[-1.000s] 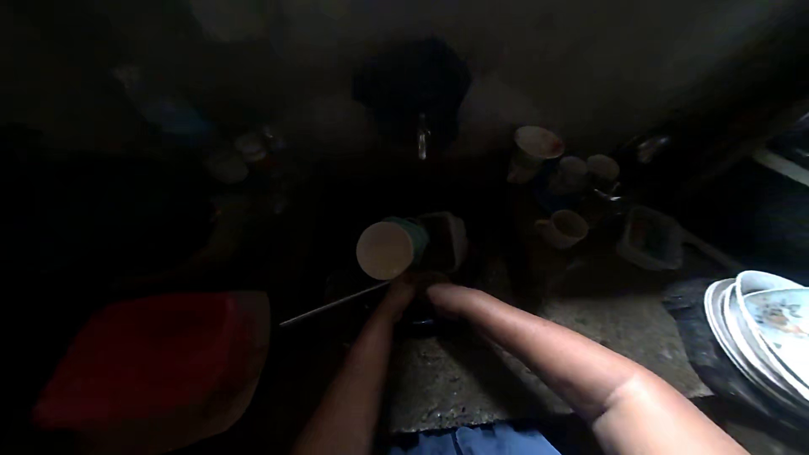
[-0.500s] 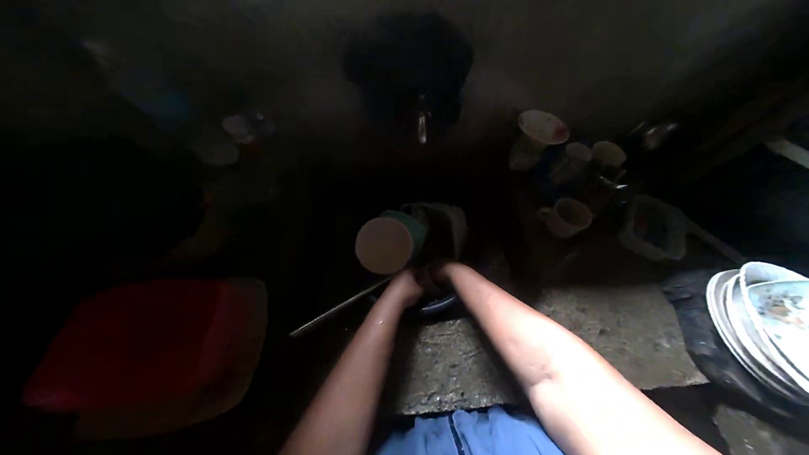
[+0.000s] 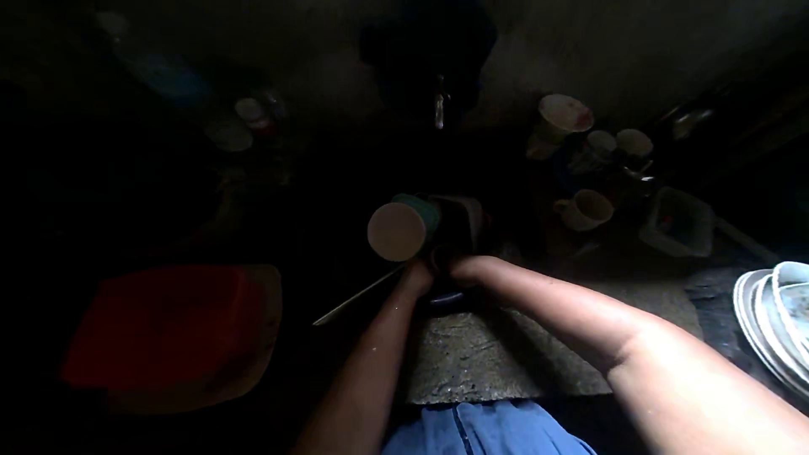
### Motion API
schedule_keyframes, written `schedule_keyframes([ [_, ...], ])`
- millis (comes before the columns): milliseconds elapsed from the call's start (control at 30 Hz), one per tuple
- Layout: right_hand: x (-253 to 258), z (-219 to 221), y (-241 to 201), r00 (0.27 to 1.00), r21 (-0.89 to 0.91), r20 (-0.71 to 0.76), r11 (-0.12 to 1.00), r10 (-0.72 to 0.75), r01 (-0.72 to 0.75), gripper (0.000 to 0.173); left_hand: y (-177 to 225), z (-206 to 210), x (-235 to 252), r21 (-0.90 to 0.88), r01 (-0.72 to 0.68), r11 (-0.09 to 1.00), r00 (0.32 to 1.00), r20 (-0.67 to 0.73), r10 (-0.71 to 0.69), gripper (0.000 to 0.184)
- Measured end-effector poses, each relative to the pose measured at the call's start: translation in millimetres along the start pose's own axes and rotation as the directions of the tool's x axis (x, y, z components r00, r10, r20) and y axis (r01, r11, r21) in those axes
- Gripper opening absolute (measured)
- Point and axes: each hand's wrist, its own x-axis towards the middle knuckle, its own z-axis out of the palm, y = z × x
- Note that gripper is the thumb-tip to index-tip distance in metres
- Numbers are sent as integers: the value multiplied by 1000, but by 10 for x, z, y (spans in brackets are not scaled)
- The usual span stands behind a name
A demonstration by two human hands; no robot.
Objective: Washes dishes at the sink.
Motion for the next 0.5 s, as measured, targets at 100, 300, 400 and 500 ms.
schedule_keyframes([
  [100, 114, 28, -31, 999, -70, -47, 997, 8, -12, 38, -41, 5, 32, 25, -39, 999, 999, 20, 38, 41],
  [300, 403, 53, 99, 980, -14, -191, 998, -62, 60, 34, 31, -49, 32, 56, 88, 995, 985, 141, -95, 38],
  [400, 669, 193, 150, 965, 104, -241, 992, 100, -77, 37, 13, 17, 64, 33, 99, 995, 988, 119, -103, 42],
  [500, 619, 123, 63, 956, 247, -148, 946, 252, -211, 44, 13, 25, 66, 9, 98, 995, 990, 99, -98, 42],
])
